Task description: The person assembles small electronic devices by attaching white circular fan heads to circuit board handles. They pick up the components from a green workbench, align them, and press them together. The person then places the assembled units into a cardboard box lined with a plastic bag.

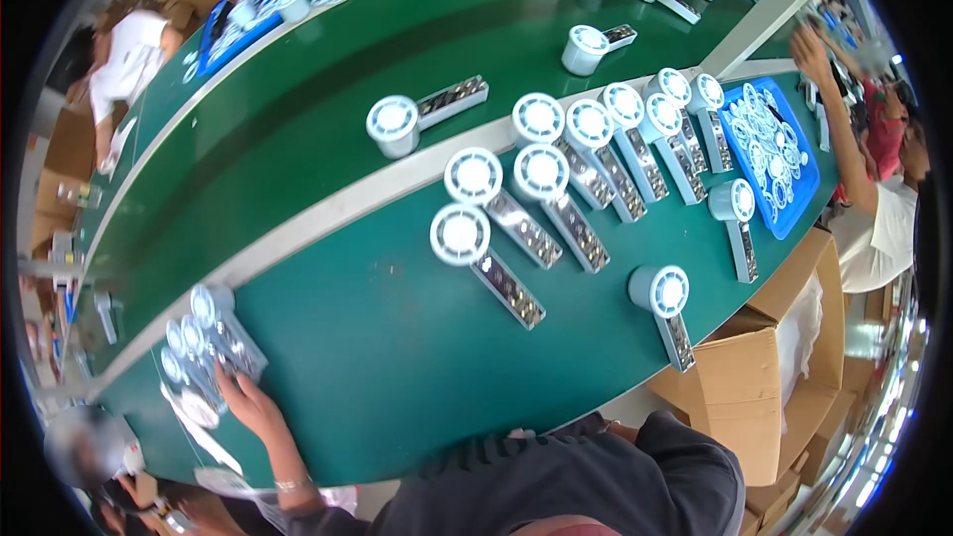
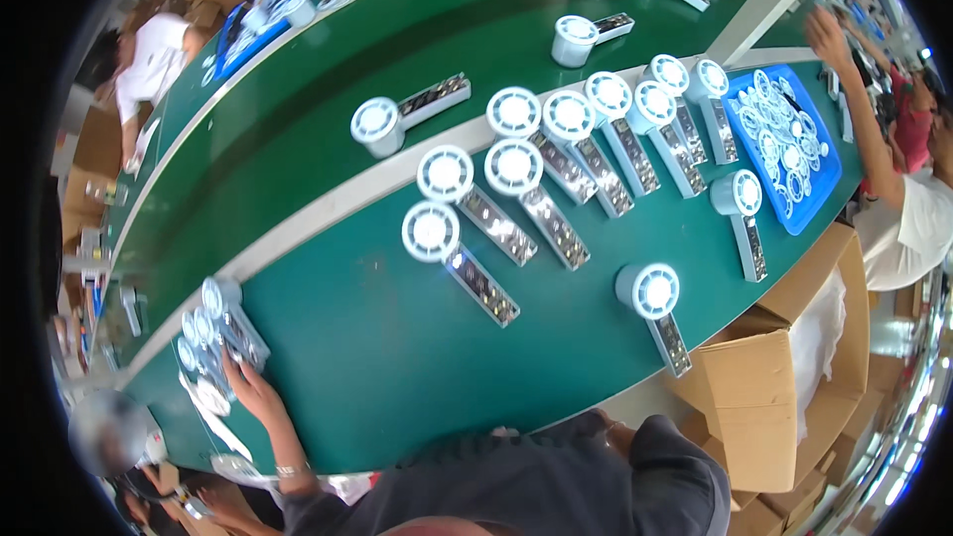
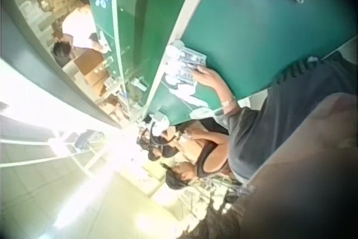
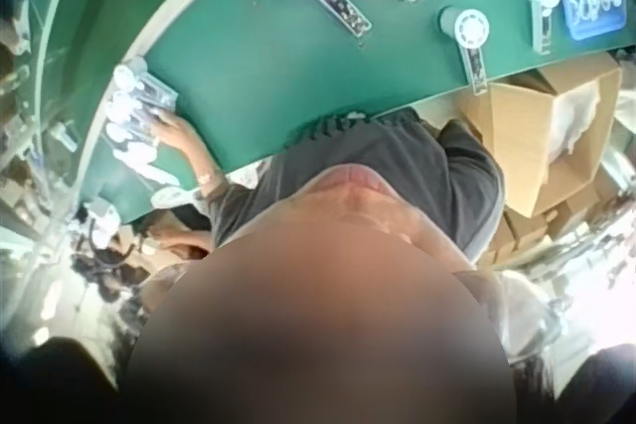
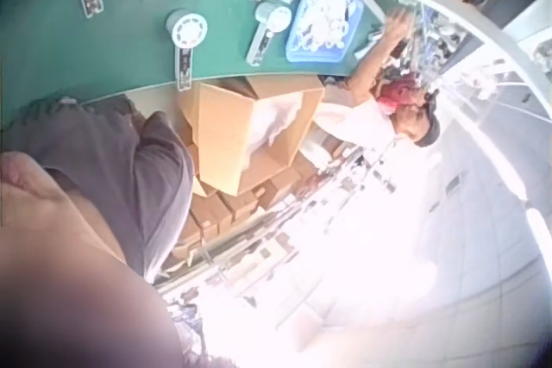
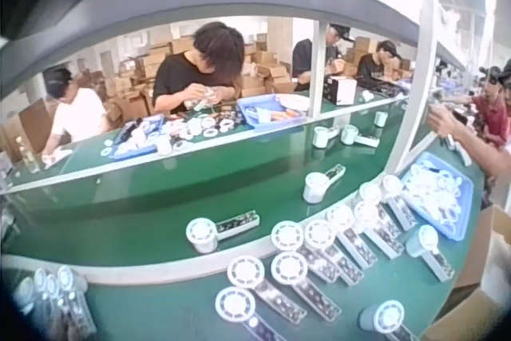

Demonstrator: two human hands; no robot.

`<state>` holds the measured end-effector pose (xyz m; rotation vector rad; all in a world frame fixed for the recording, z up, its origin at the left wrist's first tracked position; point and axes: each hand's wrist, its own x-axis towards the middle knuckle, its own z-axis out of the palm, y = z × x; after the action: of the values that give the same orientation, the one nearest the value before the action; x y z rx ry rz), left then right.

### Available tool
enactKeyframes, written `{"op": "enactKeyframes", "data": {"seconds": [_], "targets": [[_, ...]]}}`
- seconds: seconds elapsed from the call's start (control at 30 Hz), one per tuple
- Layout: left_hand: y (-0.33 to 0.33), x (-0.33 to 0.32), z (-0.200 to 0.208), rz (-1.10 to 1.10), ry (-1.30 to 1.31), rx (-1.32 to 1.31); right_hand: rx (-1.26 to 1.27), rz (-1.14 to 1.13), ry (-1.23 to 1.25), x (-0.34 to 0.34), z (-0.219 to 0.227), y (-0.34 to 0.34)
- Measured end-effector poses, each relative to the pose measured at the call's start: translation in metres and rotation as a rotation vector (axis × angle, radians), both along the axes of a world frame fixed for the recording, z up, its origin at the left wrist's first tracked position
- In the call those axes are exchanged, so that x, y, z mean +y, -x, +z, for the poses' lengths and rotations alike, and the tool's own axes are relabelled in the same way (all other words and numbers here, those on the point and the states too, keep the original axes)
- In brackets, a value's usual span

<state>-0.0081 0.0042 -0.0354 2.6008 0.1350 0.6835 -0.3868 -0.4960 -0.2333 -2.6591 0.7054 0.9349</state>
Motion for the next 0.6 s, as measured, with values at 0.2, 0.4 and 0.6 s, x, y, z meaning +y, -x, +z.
{"op": "enactKeyframes", "data": {"seconds": [0.2,0.4,0.6], "targets": [[-0.012,-0.015,0.009,0.11,0.078,-0.022,-0.067,0.28,-0.033,-0.006,-0.021,-0.003],[-0.04,0.006,0.006,0.253,0.222,0.131,0.036,0.496,-0.189,0.048,0.187,-0.093],[-0.046,0.009,-0.001,0.36,0.214,0.098,-0.662,0.398,-0.849,0.169,0.292,-0.24]]}}
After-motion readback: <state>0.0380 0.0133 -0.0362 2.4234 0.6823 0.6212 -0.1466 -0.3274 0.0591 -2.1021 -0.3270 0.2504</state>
